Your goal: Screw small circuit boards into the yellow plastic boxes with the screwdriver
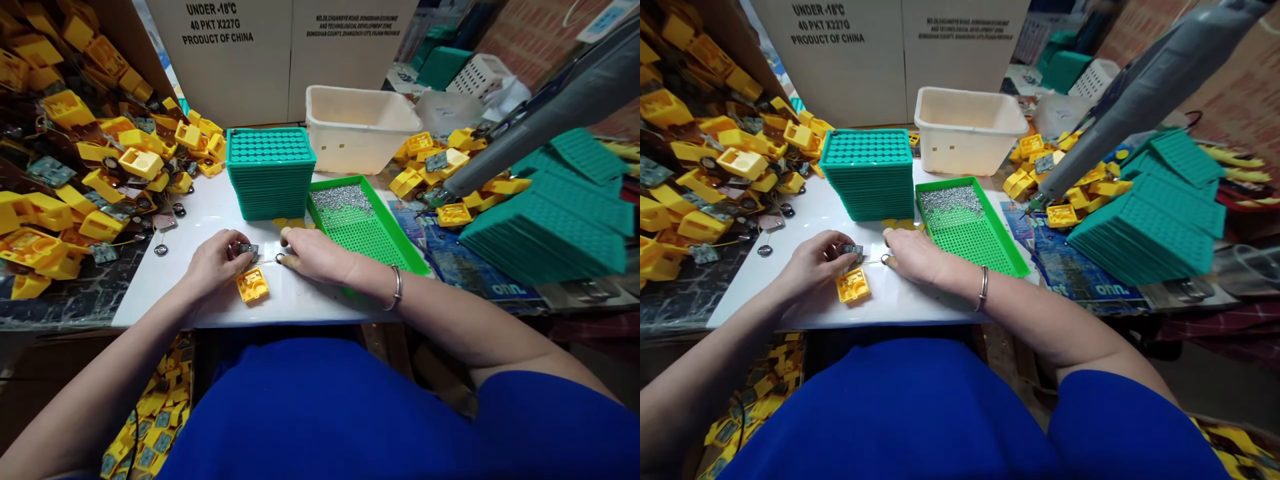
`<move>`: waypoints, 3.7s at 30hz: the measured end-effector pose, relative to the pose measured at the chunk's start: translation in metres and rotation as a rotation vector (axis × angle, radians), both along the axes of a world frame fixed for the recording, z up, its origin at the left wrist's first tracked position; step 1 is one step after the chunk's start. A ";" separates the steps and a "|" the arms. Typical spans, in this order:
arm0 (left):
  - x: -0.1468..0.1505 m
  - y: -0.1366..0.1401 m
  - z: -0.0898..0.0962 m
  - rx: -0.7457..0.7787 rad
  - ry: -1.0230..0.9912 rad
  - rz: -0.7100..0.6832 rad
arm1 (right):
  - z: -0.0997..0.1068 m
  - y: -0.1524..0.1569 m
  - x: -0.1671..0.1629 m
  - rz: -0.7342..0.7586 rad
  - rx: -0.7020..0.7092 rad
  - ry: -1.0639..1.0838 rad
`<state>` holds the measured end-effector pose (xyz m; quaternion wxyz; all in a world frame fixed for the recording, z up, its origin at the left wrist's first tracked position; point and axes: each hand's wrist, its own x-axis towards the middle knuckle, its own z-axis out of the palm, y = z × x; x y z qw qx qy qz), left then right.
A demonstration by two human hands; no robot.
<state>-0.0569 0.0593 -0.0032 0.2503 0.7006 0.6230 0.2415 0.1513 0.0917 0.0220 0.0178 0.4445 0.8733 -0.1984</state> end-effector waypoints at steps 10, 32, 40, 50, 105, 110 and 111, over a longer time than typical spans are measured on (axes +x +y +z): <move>-0.014 -0.054 0.014 0.123 0.222 -0.021 | 0.002 -0.004 -0.007 0.134 0.047 -0.157; 0.049 -0.059 0.004 -0.423 -1.040 -0.027 | 0.030 -0.014 0.013 0.504 0.177 -0.016; 0.055 -0.052 -0.003 -0.375 -1.229 0.035 | 0.028 -0.024 0.017 0.554 0.362 0.054; 0.051 -0.050 0.008 -0.438 -1.301 0.123 | -0.003 -0.017 0.036 0.474 0.611 0.656; 0.055 -0.056 0.011 -0.468 -1.322 0.086 | -0.010 -0.038 0.026 0.334 0.426 0.733; 0.055 -0.054 0.012 -0.478 -1.363 0.068 | -0.007 -0.038 0.022 0.269 0.413 0.664; 0.055 -0.054 0.011 -0.477 -1.351 0.059 | -0.007 -0.038 0.022 0.261 0.404 0.650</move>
